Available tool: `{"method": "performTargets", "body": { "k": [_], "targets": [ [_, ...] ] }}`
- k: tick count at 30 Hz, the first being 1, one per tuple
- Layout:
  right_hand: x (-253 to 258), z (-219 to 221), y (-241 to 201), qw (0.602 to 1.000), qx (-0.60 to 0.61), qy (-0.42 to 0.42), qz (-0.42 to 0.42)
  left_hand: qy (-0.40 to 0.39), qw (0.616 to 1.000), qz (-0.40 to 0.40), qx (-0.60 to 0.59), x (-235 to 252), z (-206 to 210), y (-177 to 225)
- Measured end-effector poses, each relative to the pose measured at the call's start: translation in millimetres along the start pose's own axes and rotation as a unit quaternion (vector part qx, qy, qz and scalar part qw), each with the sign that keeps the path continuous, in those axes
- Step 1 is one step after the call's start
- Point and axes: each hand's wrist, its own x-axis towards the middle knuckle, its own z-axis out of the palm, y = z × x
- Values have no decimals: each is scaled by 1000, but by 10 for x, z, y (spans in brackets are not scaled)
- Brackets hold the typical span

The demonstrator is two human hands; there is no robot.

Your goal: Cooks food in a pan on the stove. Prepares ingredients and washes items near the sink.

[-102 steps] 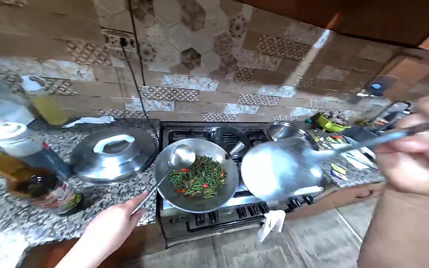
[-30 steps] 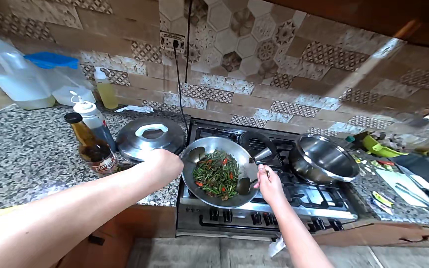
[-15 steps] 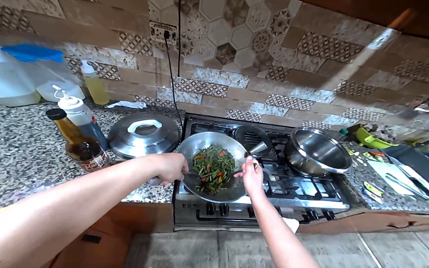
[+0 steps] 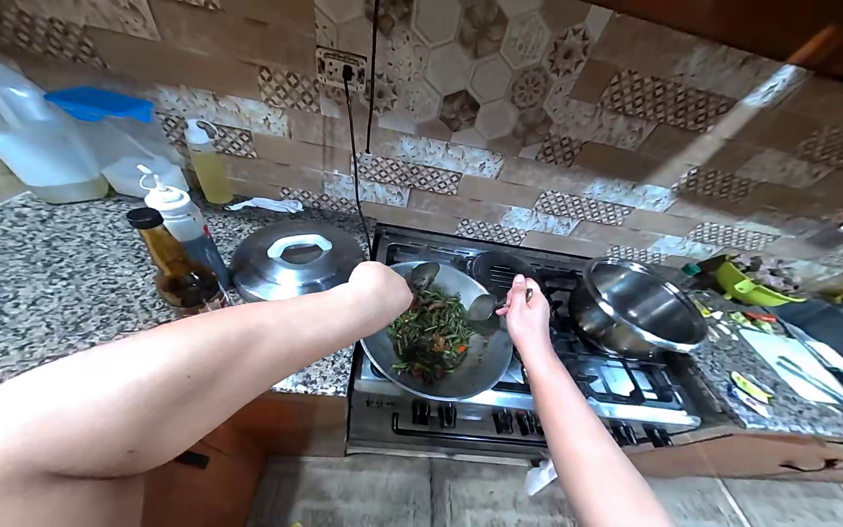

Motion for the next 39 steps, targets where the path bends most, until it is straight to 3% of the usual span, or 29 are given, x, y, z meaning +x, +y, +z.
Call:
{"method": "performTargets", "body": {
  "k": [7,13,17,21,26,33,39],
  "targets": [
    [-4,98,405,994,-80,-70,-14,44,999,-24,7,305,203,-68],
    [-241,191,455,995,82,-53,7,71,996,48,27,259,412,-9],
    [-300,27,398,988,147,-45,27,72,993,74,62,-26,421,-215],
    [-291,-155,284,996,80,-34,30,109,990,51,76,-136,473,-411],
    [-330,-213,300,999,-33,-33,5,91,994,-8,55,-115,500,-386],
    [-514,-53,580,996,-22,-81,-42,122,984,101,82,-47,800,-280],
    [-613,-145,733,985,151,-77,-18,179,968,132,117,-239,840,-581]
  ]
}}
